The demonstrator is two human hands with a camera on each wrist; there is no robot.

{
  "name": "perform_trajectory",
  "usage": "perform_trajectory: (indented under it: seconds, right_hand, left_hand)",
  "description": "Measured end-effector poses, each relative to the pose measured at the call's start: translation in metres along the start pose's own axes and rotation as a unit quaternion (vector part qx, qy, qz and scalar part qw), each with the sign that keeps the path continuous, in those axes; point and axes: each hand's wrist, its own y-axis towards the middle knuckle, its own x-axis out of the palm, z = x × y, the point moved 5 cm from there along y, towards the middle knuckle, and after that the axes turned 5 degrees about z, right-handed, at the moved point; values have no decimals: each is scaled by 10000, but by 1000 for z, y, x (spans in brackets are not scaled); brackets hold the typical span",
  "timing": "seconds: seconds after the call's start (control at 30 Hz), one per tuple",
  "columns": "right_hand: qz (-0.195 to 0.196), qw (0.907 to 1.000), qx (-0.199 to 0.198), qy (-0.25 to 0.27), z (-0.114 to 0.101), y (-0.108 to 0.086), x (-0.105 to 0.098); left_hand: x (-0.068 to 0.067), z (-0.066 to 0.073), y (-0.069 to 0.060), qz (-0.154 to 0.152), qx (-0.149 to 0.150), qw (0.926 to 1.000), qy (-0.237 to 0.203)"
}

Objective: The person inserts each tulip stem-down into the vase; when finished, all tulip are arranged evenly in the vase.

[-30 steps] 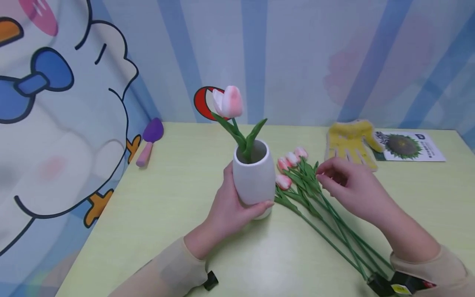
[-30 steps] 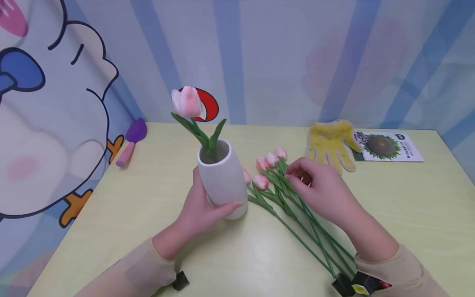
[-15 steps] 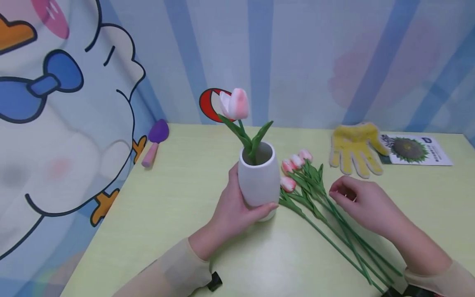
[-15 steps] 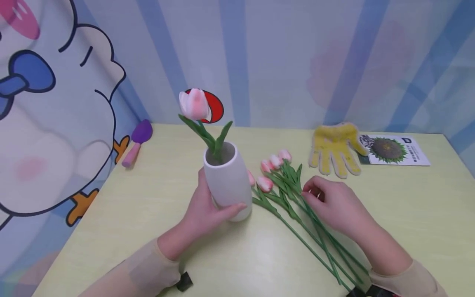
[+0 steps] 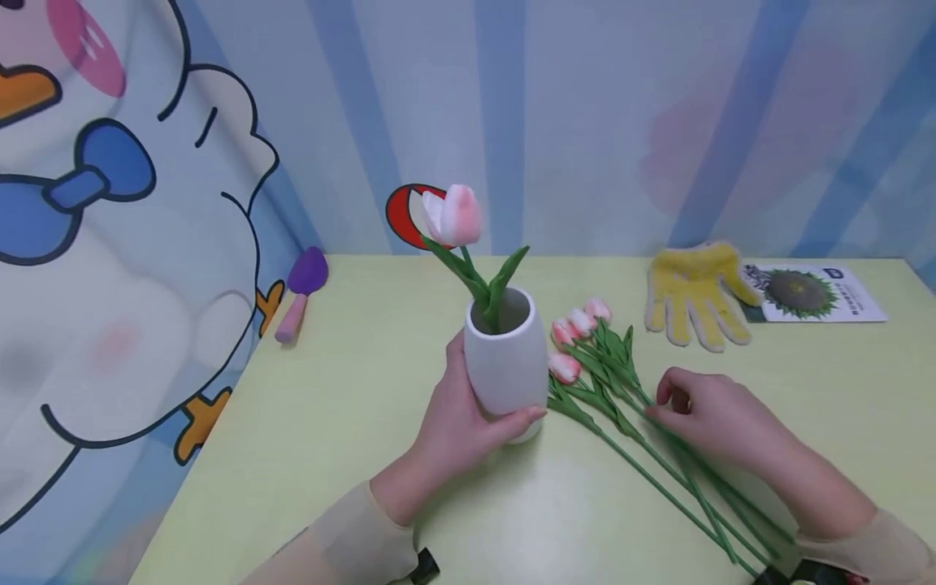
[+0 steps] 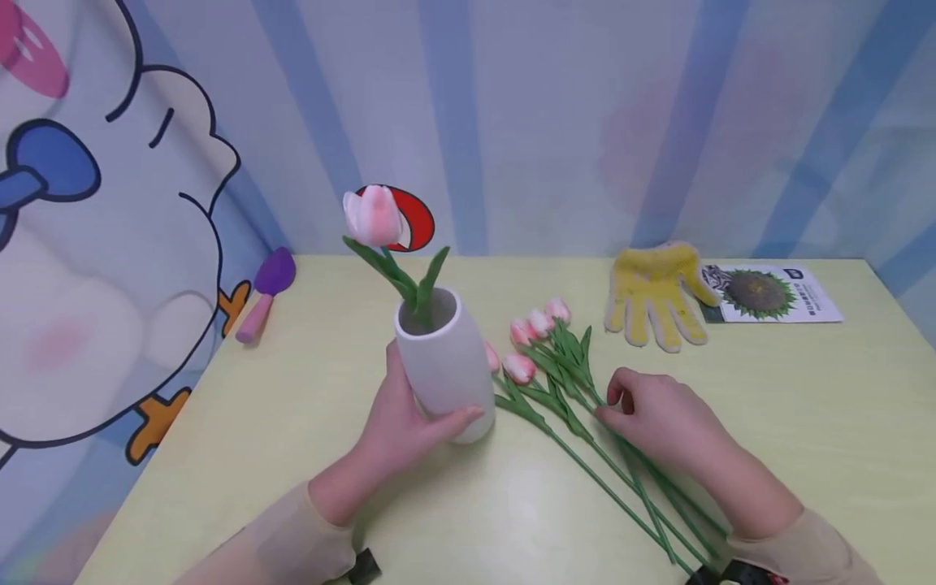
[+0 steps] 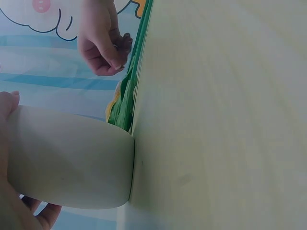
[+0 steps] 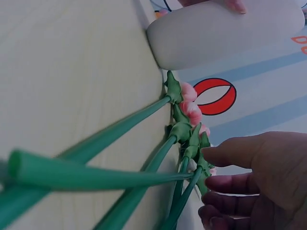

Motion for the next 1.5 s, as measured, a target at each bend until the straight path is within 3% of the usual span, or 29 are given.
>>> perform_trajectory:
  seconds: [0.23, 0.67, 1.0, 1.5]
  right_hand:
    - [-573, 9982, 37, -176, 8, -1, 15]
    - [-723, 9970, -238, 136, 14, 4, 12]
    - [-1080, 9917, 41, 697, 10, 0, 8]
    - [-1159, 9804, 208, 1582, 1, -7, -7]
  left_hand:
    - [0, -1, -4, 66, 10, 10000, 23]
    - [0, 0, -2, 69, 67, 9999, -46]
    - [0, -1, -2, 63, 63, 10000, -44]
    - [-1, 2, -2, 89, 132, 9998, 114]
